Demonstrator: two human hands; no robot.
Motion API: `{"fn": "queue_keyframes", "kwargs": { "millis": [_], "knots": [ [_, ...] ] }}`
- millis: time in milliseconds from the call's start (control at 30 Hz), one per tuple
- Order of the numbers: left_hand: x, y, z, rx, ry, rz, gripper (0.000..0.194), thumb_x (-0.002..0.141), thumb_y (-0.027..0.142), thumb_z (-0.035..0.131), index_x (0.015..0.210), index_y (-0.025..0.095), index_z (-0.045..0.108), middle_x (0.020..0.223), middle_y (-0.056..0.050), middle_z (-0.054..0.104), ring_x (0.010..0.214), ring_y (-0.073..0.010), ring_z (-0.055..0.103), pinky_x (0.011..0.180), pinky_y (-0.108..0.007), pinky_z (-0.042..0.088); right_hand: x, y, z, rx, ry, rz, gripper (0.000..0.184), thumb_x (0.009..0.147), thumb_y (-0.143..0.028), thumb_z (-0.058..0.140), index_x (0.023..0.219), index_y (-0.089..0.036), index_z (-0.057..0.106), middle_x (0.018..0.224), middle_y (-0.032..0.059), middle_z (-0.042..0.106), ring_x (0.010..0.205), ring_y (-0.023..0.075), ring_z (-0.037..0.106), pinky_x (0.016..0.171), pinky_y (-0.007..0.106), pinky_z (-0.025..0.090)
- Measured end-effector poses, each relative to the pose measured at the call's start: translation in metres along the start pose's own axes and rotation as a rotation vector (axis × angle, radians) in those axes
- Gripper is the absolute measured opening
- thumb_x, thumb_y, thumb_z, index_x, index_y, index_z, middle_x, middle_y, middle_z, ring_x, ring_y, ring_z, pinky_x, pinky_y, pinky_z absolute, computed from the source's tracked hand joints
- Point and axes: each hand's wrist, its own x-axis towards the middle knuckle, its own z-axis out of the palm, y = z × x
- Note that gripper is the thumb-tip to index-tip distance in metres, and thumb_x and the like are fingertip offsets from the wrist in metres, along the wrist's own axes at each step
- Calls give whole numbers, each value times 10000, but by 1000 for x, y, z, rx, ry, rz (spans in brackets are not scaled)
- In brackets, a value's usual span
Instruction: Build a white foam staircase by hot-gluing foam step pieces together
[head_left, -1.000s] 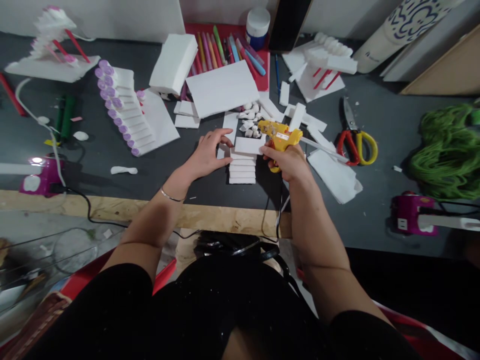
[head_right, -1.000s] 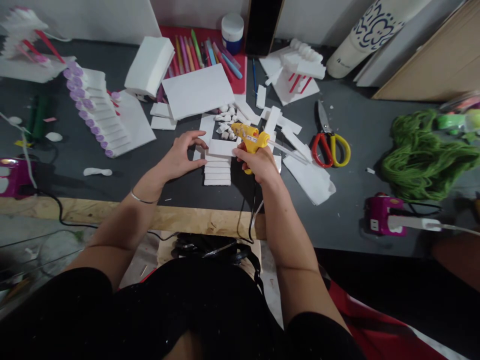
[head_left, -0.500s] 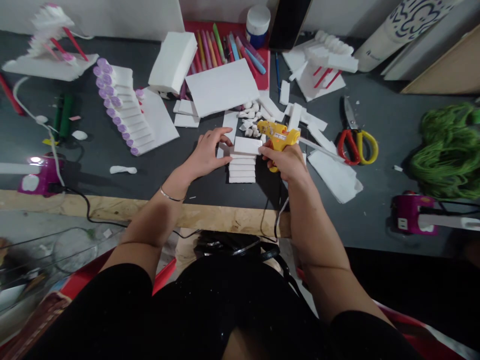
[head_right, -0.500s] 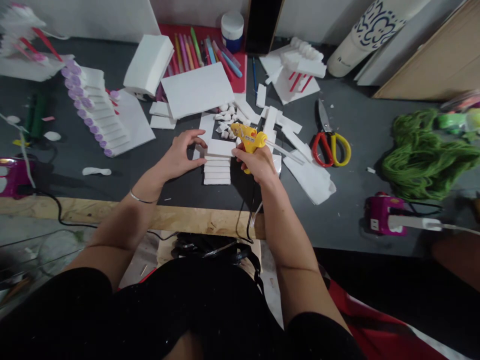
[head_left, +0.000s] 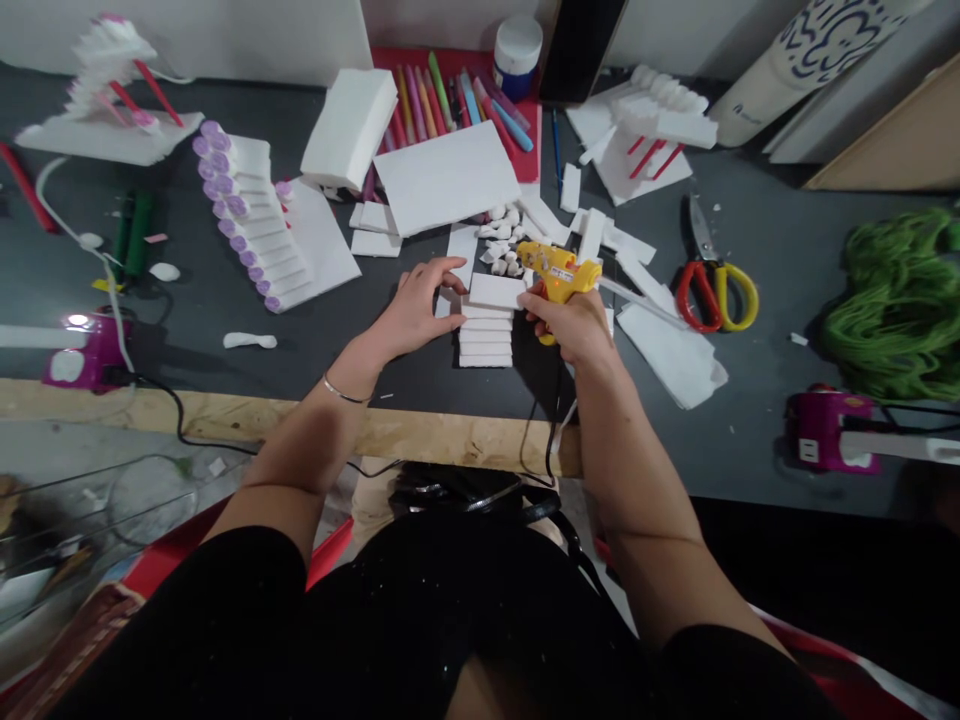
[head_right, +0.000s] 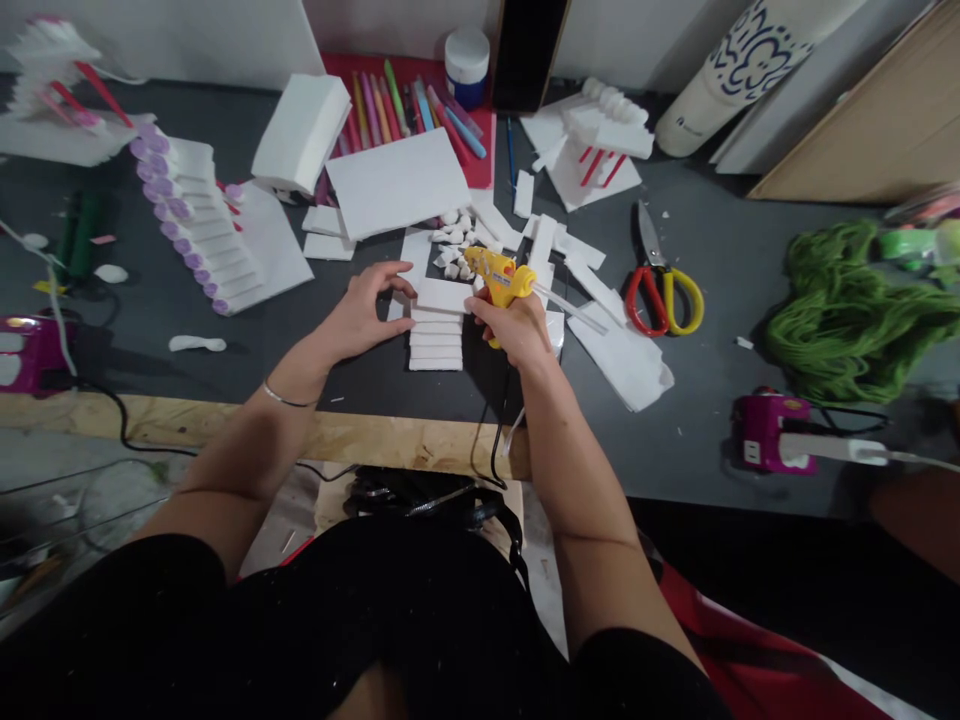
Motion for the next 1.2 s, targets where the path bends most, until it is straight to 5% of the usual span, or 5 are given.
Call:
{"fn": "queue_keyframes", "kwargs": {
  "millis": [533, 800, 1200],
  "knots": [
    [1, 0, 1, 3, -19, -23, 682, 879, 378, 684, 1499, 277, 419, 1265, -85, 723, 1275, -311, 612, 1168, -546, 366, -3, -5, 3, -2, 31, 20, 137, 729, -211, 791, 735, -205, 654, 560, -65, 620, 414, 51, 499, 384, 167, 427],
    [1, -1, -5, 18, 0, -14, 757, 893, 585, 704, 1528, 290, 415, 1412, -113, 674, 1324, -330, 595, 1163, -536, 397, 2, 3, 2, -14, 4, -24, 137, 743, -243, 788, 768, -208, 657, 609, -64, 628, 451, 59, 542, 403, 169, 447],
    [20, 14, -21, 123, -26, 74, 588, 883, 646, 722, 1346, 296, 628, 1406, -63, 684, 1307, -328, 567, 1157, -500, 405, -4, -7, 4, 16, -1, -32, 133, 734, -213, 780, 733, -208, 647, 569, -68, 602, 424, 59, 500, 410, 193, 427]
  ]
}}
